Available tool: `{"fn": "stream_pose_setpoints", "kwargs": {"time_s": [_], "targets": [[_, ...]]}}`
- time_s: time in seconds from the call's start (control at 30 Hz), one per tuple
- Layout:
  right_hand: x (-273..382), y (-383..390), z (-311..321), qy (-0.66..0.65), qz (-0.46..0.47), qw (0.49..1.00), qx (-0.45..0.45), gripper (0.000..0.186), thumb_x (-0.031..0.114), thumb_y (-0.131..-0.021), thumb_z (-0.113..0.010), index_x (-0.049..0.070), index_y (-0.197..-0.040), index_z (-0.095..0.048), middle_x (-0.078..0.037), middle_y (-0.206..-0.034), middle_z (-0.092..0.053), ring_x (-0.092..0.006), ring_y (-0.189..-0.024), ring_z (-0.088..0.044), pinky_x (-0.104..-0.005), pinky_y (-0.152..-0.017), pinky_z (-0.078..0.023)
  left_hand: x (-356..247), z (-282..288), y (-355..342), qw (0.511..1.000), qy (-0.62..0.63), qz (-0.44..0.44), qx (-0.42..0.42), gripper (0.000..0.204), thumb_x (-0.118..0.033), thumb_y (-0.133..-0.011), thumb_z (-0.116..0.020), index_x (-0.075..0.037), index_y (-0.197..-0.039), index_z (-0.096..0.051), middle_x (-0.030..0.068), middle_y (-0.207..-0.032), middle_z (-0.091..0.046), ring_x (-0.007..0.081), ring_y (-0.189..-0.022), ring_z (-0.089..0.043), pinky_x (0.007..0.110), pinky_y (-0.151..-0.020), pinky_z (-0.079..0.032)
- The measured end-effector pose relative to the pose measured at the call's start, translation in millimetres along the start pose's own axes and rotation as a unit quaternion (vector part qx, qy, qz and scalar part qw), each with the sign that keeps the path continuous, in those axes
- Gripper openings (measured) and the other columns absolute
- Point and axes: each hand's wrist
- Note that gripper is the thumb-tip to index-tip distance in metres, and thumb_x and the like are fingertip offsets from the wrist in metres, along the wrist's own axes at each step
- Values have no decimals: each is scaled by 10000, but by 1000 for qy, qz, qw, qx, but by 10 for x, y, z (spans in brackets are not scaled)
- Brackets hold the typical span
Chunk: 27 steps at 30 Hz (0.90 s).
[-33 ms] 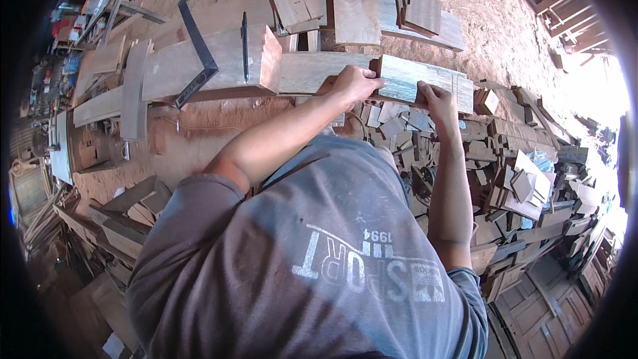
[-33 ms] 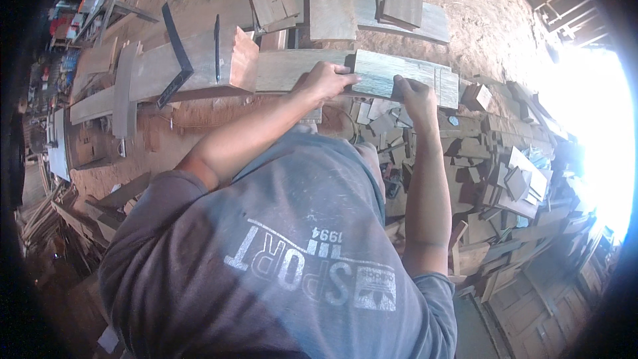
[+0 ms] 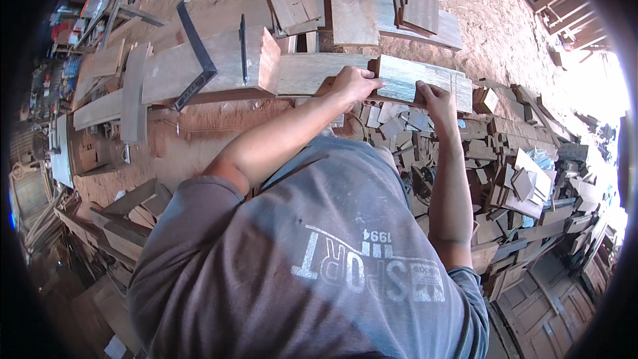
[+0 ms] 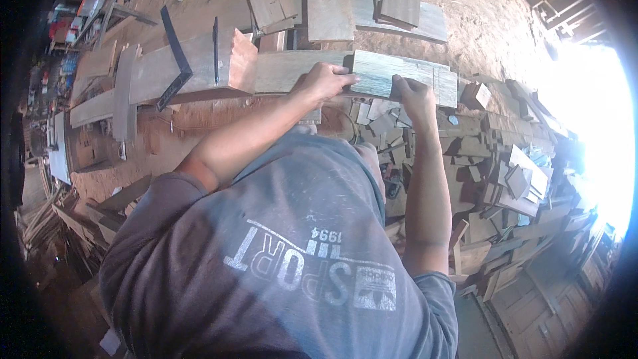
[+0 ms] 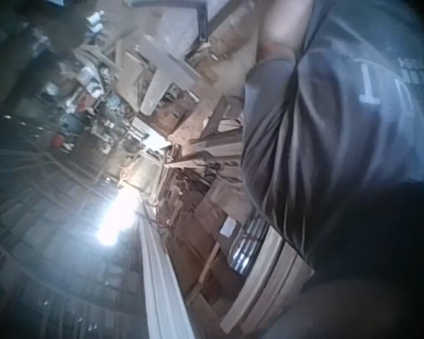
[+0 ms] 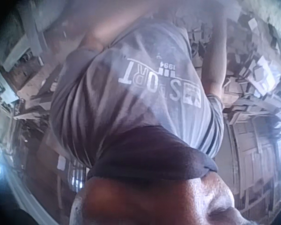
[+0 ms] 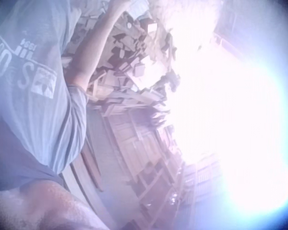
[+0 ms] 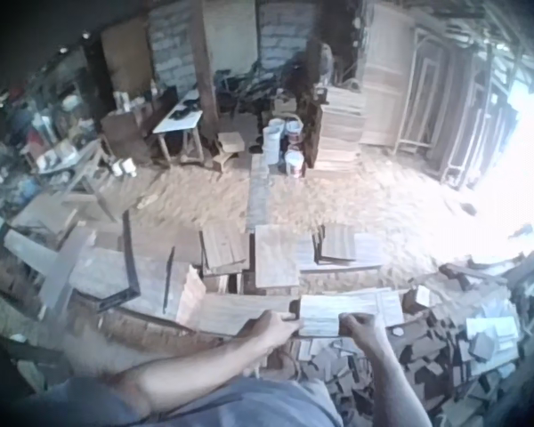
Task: The person measures and marks a wooden plank using a tape measure and square, then cuts it with a handheld circular saw. The person stacks the cut pieces on the workbench.
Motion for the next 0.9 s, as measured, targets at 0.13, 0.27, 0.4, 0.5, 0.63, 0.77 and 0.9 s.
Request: {"fn": "stream_pose_setpoints", "kwargs": {"time_s": [0.13, 0.27, 0.4, 0.5, 0.63, 0.77, 0.9], "targets": [[142, 78, -41, 15, -4, 1000, -17, 498, 380, -1052, -762, -91, -1210, -800, -116, -980, -831, -134, -889, -752, -297, -838, -587, 89, -36, -72, 999, 45, -9, -5, 675, -499, -906, -876, -24, -1374, -766, 115, -1071, -840, 165, -872, -770, 318, -818, -589], [173, 93, -51, 33, -1, 999, -24, 495, 391, -1053, -758, -75, -1213, -805, -112, -986, -833, -132, -882, -743, -300, -833, -582, 382, -230, -353, 988, 150, -27, 0, 575, -334, -917, -909, 38, -1333, -767, 160, -1146, -819, 194, -978, -771, 315, -827, -610], [94, 62, -42, 47, 4, 999, -26, 494, 402, -1050, -757, -63, -1207, -811, -114, -982, -834, -135, -881, -740, -311, -833, -580, 239, -183, -206, 989, 150, -14, -5, 603, -313, -936, -892, 89, -1355, -730, 220, -1204, -795, 230, -1039, -774, 331, -886, -625], [119, 86, -51, 49, 5, 998, -35, 493, 402, -1047, -758, -61, -1211, -810, -114, -971, -834, -134, -874, -739, -313, -824, -578, 262, -194, -206, 988, 156, -17, -10, 623, -323, -940, -885, 96, -1369, -718, 238, -1233, -784, 245, -1040, -774, 334, -899, -625], [162, 105, -66, 55, 2, 998, -44, 488, 398, -1045, -758, -58, -1210, -811, -115, -954, -834, -131, -871, -739, -313, -815, -577, 382, -225, -304, 985, 171, -20, 2, 635, -347, -941, -879, 76, -1387, -718, 234, -1243, -788, 248, -1056, -776, 337, -899, -623], [161, 118, -68, 66, 9, 997, -44, 499, 411, -1049, -750, -58, -1206, -813, -123, -955, -835, -151, -867, -749, -313, -817, -580, 140, -124, -69, 994, 107, -15, -7, 662, -420, -943, -859, 46, -1394, -728, 204, -1235, -803, 226, -1043, -780, 340, -923, -611], [-51, 15, 28, 26, -4, 1000, -8, 586, 491, -1070, -705, -50, -1282, -784, -143, -1056, -830, -184, -906, -765, -328, -853, -593, 16, -76, 13, 999, 42, -21, -9, 723, -493, -936, -845, 37, -1411, -720, 207, -1250, -803, 244, -1097, -779, 351, -995, -587]]}}
Point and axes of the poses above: each hand's wrist, its own y-axis away from the middle knuckle, its own z-axis out of the back of the hand, x = y × z
